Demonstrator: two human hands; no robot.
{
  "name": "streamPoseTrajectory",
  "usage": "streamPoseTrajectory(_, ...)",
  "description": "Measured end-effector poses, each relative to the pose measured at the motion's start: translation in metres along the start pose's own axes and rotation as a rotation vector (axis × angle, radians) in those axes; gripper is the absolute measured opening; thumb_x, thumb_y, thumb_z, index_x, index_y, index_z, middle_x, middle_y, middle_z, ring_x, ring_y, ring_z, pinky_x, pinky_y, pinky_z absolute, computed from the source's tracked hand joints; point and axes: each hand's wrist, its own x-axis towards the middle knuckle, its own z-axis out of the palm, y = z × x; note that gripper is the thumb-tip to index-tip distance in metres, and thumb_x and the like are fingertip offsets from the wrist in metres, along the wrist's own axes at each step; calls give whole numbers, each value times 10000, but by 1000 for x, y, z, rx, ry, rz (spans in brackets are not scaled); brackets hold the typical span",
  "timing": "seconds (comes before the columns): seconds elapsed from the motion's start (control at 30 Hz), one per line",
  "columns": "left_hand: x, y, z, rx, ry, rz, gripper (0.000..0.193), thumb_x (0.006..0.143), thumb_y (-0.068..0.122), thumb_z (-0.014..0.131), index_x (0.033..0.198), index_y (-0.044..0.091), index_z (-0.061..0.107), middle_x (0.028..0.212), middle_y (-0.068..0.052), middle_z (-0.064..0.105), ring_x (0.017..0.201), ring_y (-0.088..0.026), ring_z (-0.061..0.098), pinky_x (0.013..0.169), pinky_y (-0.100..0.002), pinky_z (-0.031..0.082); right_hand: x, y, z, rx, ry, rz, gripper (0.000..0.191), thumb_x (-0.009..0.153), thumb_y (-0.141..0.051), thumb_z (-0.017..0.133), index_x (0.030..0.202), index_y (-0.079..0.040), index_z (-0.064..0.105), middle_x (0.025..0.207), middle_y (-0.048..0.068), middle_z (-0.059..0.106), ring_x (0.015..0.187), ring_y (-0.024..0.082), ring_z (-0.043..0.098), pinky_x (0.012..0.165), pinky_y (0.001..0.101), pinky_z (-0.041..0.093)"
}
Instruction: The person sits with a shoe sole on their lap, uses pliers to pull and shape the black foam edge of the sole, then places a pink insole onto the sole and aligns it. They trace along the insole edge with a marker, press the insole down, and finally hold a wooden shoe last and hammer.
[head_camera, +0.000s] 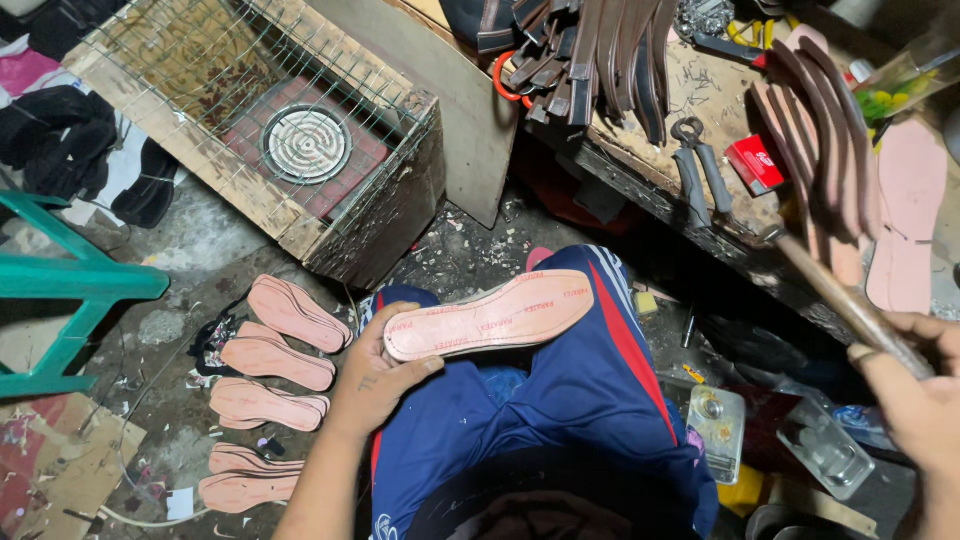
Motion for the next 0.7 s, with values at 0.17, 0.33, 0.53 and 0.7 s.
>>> streamPoseTrajectory(0.17,-2,5,4,-28,-22,38,701,770,-77,789,1395,13,485,1248,-104,668,1161,-180,653,1014,-334,530,-2,-45,27,190,-66,91,287,967,-42,676,1228,43,592,1126,132,700,1016,142,664,1005,285,508)
streamPoseTrajectory(0.33,-4,7,7,-15,-24,69,684,784,-71,800,1395,15,506,1215,-83,654,1136,-154,636,1004,-315,528,-16,-84,82,570,-141,85,334,958,-54,652,1272,18,564,1126,104,701,1007,143,684,975,286,544)
streamPoseTrajectory(0.53,-4,10,9,18,-6,55,684,771,-56,808,1382,27,512,1195,-68,656,1114,-140,639,980,-306,544,-27,-123,146,337,-526,201,298,891,-63,697,1171,25,646,881,54,659,768,122,606,688,290,489)
streamPoseTrajectory(0.7,-3,13,12,59,-19,106,652,790,-8,837,1367,18,536,1216,-56,647,1139,-134,618,997,-310,531,-43,-155,177,331,-674,146,318,887,-160,694,1177,-34,658,801,18,673,702,105,635,657,276,522)
